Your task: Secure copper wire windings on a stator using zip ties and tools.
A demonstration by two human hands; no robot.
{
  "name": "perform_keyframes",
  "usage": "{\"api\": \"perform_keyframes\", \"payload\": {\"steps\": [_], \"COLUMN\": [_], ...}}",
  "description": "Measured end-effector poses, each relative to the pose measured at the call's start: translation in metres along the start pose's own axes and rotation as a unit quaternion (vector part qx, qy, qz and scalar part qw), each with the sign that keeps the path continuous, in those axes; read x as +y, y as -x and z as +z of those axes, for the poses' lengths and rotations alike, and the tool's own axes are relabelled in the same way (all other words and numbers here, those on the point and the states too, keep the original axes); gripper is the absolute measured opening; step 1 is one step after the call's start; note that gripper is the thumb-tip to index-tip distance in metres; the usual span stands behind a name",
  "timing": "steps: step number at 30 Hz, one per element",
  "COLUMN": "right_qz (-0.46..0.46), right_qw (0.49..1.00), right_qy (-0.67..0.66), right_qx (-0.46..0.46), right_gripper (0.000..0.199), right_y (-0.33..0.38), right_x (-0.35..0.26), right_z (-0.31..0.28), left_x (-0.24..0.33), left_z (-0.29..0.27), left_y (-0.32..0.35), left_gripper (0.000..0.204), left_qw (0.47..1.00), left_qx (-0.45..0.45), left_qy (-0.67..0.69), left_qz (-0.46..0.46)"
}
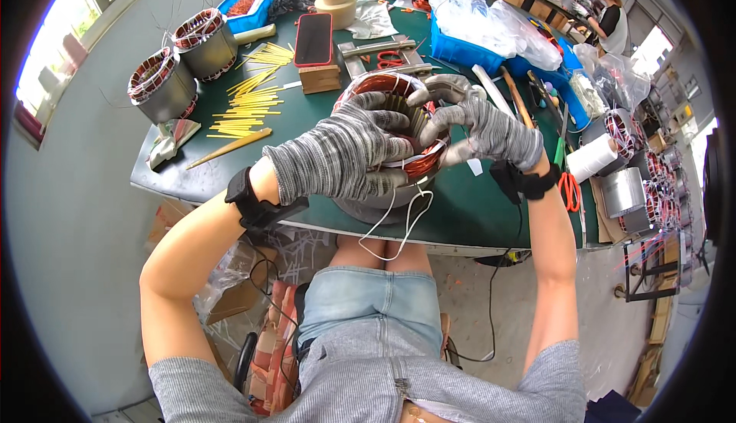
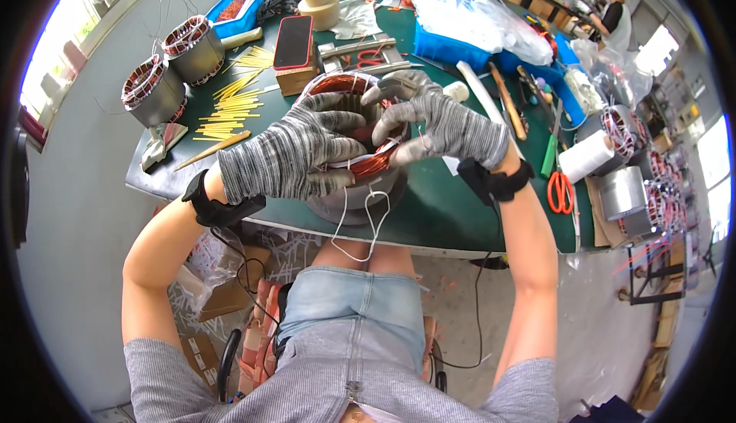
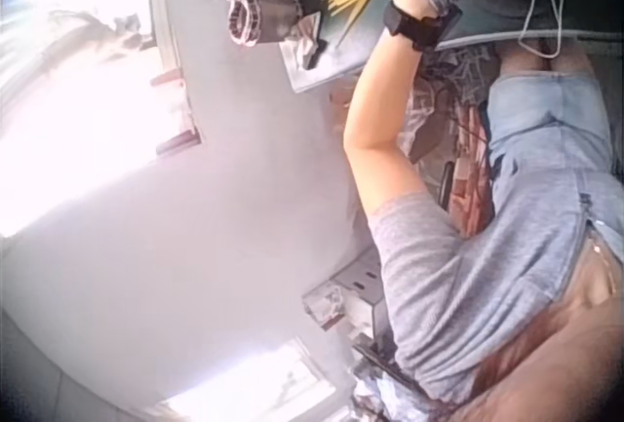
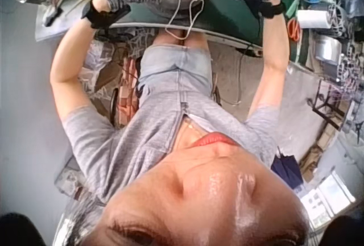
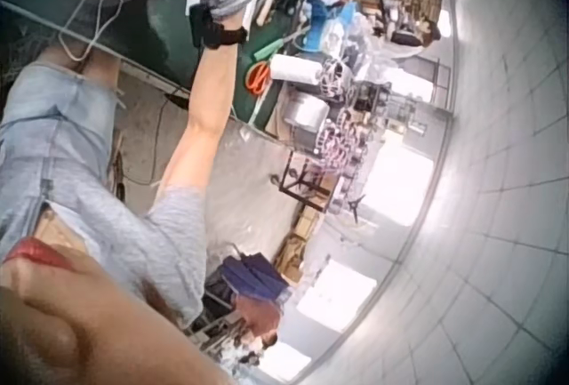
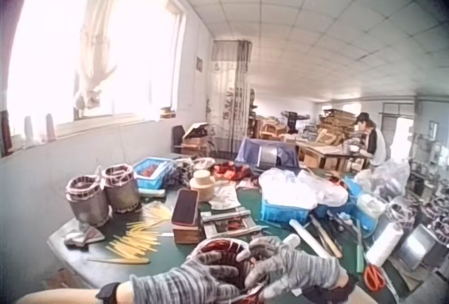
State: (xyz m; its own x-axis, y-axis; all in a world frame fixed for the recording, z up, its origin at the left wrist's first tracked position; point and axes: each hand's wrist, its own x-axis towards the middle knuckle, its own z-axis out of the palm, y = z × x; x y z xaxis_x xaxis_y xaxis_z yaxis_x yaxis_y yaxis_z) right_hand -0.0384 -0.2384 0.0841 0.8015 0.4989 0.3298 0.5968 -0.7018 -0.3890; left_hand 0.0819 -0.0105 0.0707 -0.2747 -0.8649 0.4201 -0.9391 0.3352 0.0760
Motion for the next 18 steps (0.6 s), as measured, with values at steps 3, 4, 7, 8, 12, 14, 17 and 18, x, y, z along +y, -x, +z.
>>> {"api": "perform_keyframes", "payload": {"steps": [3,4,7,8,12,14,17,18], "right_qz": [0.089,0.132,0.224,0.217,0.143,0.047,0.085,0.121], "right_qw": [0.962,0.944,0.907,0.909,0.743,0.602,0.796,0.851], "right_qy": [-0.241,-0.248,-0.237,-0.080,0.372,0.132,0.083,0.119], "right_qx": [0.097,0.171,0.267,0.348,0.538,0.786,0.594,0.497], "right_gripper": [0.017,0.020,0.025,0.026,0.034,0.037,0.026,0.024], "right_y": [-0.008,-0.011,-0.027,-0.024,0.048,0.007,-0.019,-0.022], "right_x": [0.018,0.017,0.018,0.035,-0.006,-0.069,-0.100,-0.101], "right_z": [0.009,0.014,0.031,0.029,0.030,0.038,0.065,0.071], "left_x": [0.004,0.004,0.003,0.003,0.025,0.031,0.046,0.045], "left_z": [-0.003,-0.003,-0.002,0.000,-0.012,-0.013,-0.012,0.001], "left_y": [0.001,0.001,0.000,-0.003,-0.002,0.008,0.008,0.001], "left_gripper": [0.036,0.036,0.039,0.040,0.068,0.096,0.106,0.113], "left_qw": [1.000,1.000,0.999,0.999,0.963,0.939,0.938,0.939], "left_qx": [-0.008,-0.012,-0.023,-0.024,-0.058,0.010,0.104,0.115], "left_qy": [-0.006,0.004,0.004,-0.019,-0.163,-0.217,-0.228,-0.213], "left_qz": [-0.013,-0.023,-0.038,-0.040,-0.208,-0.265,-0.240,-0.243]}}
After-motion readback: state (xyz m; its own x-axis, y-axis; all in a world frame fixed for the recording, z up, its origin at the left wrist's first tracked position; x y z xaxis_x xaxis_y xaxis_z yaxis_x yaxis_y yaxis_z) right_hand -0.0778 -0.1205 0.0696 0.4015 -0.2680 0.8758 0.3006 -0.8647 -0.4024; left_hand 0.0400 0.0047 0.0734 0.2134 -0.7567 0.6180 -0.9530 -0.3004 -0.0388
